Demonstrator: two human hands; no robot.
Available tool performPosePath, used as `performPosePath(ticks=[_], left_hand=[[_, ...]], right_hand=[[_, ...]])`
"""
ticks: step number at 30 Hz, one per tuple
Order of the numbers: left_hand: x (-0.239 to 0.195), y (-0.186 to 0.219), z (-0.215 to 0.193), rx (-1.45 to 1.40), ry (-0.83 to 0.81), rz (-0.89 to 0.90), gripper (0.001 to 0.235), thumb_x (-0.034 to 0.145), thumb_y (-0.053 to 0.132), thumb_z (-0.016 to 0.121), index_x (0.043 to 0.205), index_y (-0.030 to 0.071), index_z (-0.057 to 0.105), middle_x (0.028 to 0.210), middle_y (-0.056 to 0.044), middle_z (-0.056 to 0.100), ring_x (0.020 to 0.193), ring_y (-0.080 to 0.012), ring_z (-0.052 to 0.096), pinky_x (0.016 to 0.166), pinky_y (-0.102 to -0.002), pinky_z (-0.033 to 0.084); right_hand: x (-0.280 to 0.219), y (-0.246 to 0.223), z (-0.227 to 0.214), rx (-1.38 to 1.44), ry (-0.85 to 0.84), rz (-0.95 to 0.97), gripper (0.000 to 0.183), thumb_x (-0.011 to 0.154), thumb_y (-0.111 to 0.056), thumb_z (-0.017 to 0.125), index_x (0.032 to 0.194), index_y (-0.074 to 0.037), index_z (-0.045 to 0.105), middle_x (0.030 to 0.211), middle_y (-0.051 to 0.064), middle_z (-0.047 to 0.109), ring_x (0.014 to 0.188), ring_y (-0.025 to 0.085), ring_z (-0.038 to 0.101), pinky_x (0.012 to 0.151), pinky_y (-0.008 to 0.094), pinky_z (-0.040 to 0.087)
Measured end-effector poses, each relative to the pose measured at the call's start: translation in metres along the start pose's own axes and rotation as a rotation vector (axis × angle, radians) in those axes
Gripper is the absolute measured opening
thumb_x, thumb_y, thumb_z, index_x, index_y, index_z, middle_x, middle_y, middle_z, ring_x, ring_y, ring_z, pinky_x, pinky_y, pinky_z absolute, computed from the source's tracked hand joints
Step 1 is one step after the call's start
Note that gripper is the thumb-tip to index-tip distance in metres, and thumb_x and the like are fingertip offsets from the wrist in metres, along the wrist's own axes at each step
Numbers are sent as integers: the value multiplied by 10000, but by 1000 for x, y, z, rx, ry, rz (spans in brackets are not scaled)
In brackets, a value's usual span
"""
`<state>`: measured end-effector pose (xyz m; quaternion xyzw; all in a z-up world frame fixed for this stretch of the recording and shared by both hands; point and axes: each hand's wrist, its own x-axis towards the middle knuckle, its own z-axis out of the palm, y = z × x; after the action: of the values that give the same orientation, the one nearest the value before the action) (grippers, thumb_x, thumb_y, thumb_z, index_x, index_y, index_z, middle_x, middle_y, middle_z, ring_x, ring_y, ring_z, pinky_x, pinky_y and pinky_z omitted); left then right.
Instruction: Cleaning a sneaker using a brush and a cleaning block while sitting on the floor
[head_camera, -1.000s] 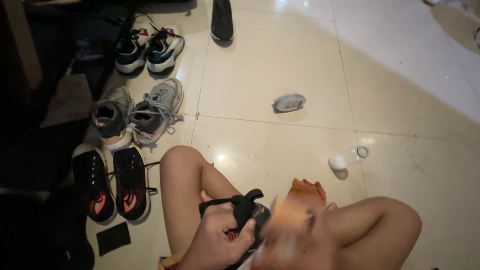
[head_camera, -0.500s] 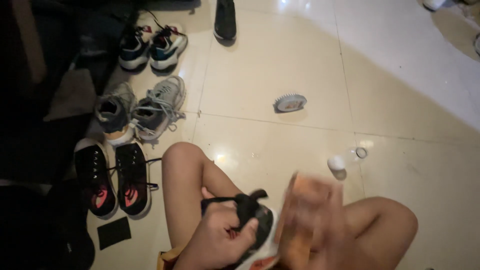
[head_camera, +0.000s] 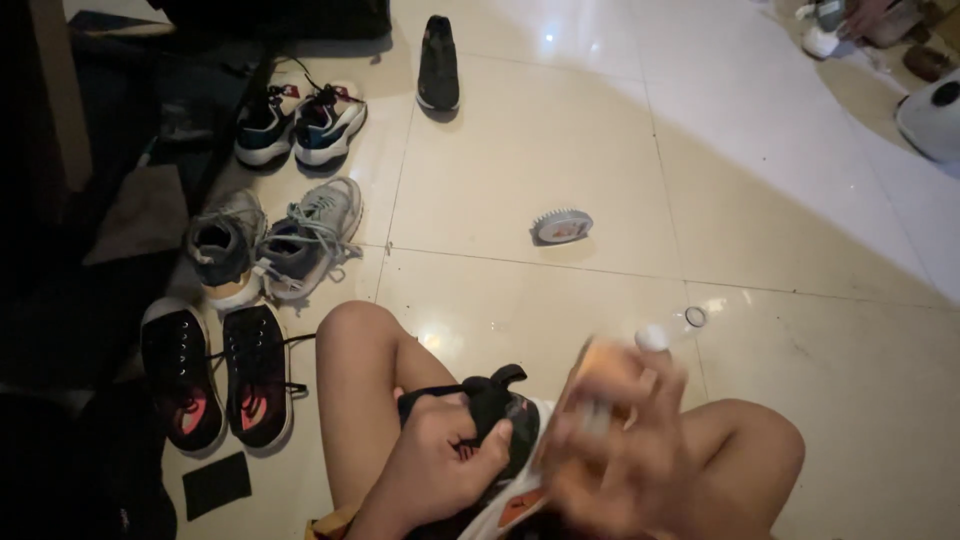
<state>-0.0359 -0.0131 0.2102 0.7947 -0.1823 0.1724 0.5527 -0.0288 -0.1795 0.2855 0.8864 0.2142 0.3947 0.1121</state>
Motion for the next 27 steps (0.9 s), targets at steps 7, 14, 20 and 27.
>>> performPosePath(ticks=[7,14,20,27], left_hand=[[-7,-13,8,75,15,-142,568,898,206,748,456,110,405,431,-23,431,410,-148,411,444,-393,281],[-12,-25,15,61,24,-190,547,909,228,749,484,118,424,465,16,440,459,-107,420,474,-355,308],[-12,-30,11,29,82,-77,574,907,180,745,467,112,384,426,-12,400,421,-126,403,466,-382,294],[-12,-16,5,-15,25,-22,487,943,200,675,534,131,420,502,1,444,480,-152,428,489,-368,307]], right_hand=[[-179,4,152,943,-101,-120,314,873,-469,716,1165,-352,714,1325,-81,526,1411,162,419,1178,583,-96],[-56,34,36,828,206,-420,179,962,-316,766,1079,-397,657,1173,-99,646,1179,394,531,1011,496,390],[-103,12,114,530,-495,-146,210,891,-438,566,783,-270,630,782,-142,582,1047,308,533,970,883,172],[-19,38,31,1006,192,-198,170,736,-204,677,897,-213,624,1050,95,631,1085,343,568,1036,514,329]])
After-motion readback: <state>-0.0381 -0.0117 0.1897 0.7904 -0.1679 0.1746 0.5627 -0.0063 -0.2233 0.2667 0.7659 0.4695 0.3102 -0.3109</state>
